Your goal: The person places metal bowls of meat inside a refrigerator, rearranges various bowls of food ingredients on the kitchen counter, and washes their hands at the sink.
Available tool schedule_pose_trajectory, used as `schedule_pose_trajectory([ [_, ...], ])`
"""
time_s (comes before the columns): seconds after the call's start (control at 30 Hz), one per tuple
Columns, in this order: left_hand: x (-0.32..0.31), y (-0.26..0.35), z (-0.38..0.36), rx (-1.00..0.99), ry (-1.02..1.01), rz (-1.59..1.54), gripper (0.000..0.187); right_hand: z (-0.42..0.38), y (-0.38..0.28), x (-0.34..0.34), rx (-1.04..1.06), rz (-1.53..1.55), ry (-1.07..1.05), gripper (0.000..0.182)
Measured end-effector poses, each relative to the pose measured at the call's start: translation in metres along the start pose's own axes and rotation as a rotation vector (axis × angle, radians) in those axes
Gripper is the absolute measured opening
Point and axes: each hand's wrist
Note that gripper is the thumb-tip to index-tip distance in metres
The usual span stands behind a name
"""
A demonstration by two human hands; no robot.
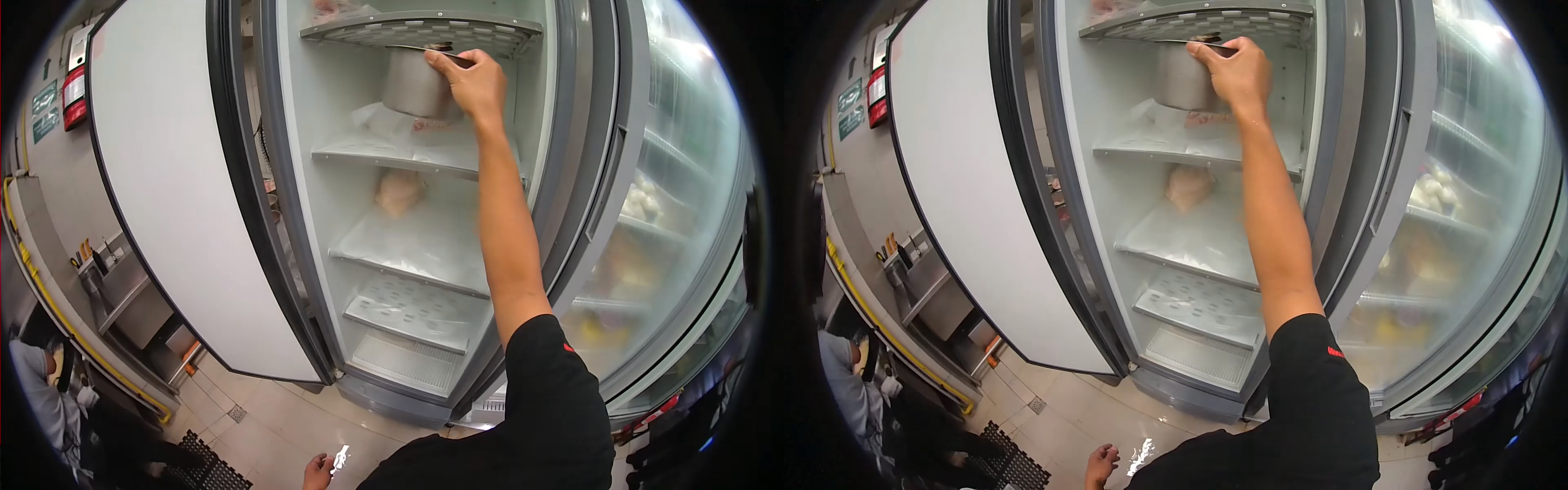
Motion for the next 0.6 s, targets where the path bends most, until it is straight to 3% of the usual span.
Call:
schedule_pose_trajectory([
  [0.17,-0.017,0.038,0.004,-0.071,-0.044,0.081,0.05,0.005,0.02,0.003,-0.016,-0.038,-0.002,0.056],
  [0.27,-0.029,0.054,0.006,-0.071,-0.12,-0.079,0.046,0.0,0.014,0.01,-0.052,0.096,-0.077,0.059],
  [0.3,-0.037,0.08,0.002,-0.096,-0.171,-0.149,0.043,-0.001,0.012,0.009,-0.111,0.268,-0.135,0.059],
  [0.37,-0.053,0.155,0.009,-0.407,-0.212,0.059,0.04,-0.007,-0.003,0.011,-0.206,0.455,-0.246,0.061],
  [0.43,-0.07,0.269,0.01,-0.865,-0.318,0.024,0.026,-0.005,-0.001,-0.004,-0.245,0.551,-0.326,0.061],
  [0.47,-0.075,0.323,0.007,-0.824,-0.323,-0.013,0.025,-0.003,-0.002,-0.011,-0.255,0.653,-0.394,0.062],
  [0.5,-0.08,0.377,0.001,-1.063,-0.206,0.046,0.025,-0.007,-0.012,-0.011,-0.271,0.665,-0.408,0.061],
  [0.6,-0.081,0.506,0.005,-1.335,0.103,0.141,0.033,-0.014,-0.031,-0.005,-0.211,0.632,-0.408,0.057],
])
Point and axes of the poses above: each hand's wrist, its own z-axis towards the middle knuckle, its own x-axis out of the back of the hand, y = z × x, and after that the axes turned 2 degrees about -x, right-handed
